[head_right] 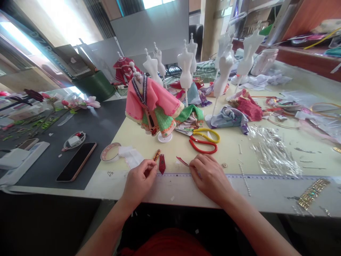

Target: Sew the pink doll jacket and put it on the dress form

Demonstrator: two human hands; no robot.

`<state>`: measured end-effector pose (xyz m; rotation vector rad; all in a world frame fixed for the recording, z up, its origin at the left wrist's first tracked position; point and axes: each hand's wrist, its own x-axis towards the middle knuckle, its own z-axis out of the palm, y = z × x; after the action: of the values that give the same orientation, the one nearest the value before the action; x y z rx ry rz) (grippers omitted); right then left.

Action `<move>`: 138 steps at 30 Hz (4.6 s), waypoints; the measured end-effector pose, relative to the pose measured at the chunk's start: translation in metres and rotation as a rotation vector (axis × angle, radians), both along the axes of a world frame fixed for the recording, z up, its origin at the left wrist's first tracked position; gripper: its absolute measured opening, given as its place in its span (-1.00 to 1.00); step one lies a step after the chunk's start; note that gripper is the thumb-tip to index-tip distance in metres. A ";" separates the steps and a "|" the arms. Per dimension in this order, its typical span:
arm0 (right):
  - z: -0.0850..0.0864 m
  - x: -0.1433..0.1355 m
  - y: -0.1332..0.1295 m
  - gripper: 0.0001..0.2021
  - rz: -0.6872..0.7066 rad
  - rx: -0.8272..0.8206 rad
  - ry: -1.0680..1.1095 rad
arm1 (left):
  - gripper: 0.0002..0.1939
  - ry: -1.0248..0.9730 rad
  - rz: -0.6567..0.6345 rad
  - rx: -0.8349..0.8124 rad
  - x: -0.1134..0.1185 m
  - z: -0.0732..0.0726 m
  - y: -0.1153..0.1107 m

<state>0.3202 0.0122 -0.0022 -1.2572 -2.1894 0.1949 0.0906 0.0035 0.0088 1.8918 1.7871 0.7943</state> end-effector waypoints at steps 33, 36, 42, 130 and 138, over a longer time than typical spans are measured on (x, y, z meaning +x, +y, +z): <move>0.001 -0.004 0.000 -0.89 0.017 0.298 0.079 | -0.65 -0.633 -0.127 -0.308 0.064 0.009 0.014; 0.000 -0.004 0.000 -0.88 0.024 0.320 0.076 | -0.69 -0.678 -0.124 -0.306 0.063 0.005 0.013; 0.001 -0.003 -0.002 -0.82 0.018 0.313 0.144 | -0.76 -0.743 -0.118 -0.270 0.061 0.000 0.012; 0.018 0.000 -0.005 -0.91 0.010 -0.432 0.571 | -0.90 -0.773 -0.131 -0.126 0.089 0.000 -0.007; 0.014 0.000 -0.006 -0.89 0.024 -0.376 0.530 | -0.85 -0.588 -0.097 0.046 0.085 -0.003 -0.008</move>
<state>0.3198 0.0058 0.0120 -1.1971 -1.7505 0.8775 0.1757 -0.0040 0.0059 1.5359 1.3119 1.2088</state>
